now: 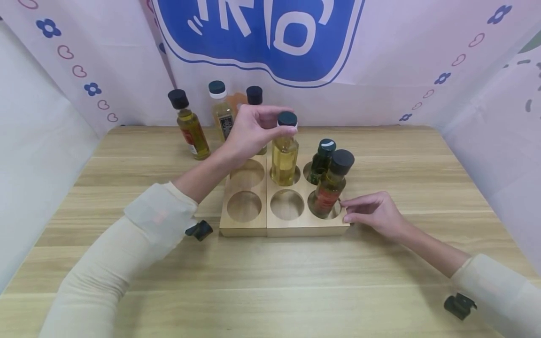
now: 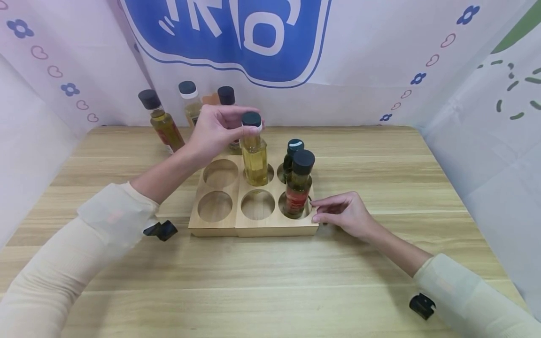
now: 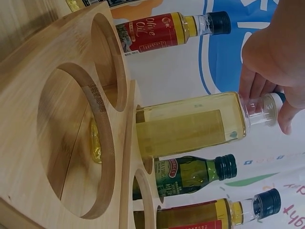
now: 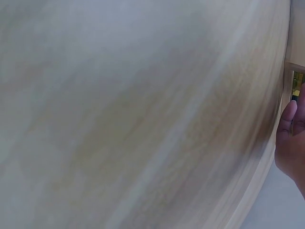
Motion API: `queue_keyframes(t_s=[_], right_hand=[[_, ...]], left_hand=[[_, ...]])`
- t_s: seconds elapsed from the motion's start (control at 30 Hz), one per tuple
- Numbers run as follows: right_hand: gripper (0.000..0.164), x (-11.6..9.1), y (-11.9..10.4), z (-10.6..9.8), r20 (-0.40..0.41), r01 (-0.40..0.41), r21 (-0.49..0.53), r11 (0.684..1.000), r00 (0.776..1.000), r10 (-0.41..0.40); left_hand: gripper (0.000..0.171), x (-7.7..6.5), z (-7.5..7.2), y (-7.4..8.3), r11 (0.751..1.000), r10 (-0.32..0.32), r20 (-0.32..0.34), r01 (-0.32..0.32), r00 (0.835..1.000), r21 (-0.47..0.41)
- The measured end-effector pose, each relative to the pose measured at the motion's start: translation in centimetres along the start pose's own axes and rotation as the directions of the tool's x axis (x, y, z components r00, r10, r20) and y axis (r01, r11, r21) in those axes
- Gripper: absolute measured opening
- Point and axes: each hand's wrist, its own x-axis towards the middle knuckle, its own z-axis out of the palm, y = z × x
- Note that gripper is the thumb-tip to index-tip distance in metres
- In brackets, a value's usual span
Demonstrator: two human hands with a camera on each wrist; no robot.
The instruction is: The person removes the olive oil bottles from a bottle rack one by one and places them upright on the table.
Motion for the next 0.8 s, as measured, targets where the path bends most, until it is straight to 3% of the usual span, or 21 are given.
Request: queue_keyframes(t_s=[0.5,0.8], right_hand=[[0.029,0.1,0.0,0.0,0.008,0.008,0.023,1.0,1.0,-0.008],[0.03,0.1,0.1,0.0,0.008,0.012,0.033,0.999,1.0,-0.013]], left_hand=[[0.039,0.1,-0.2,0.9,0.998,0.069,-0.051,-0.068,0.996,0.016],[0.037,0.2,-0.1,1.1,0.998,0.066,-0.087,-0.066,0.994,0.013]])
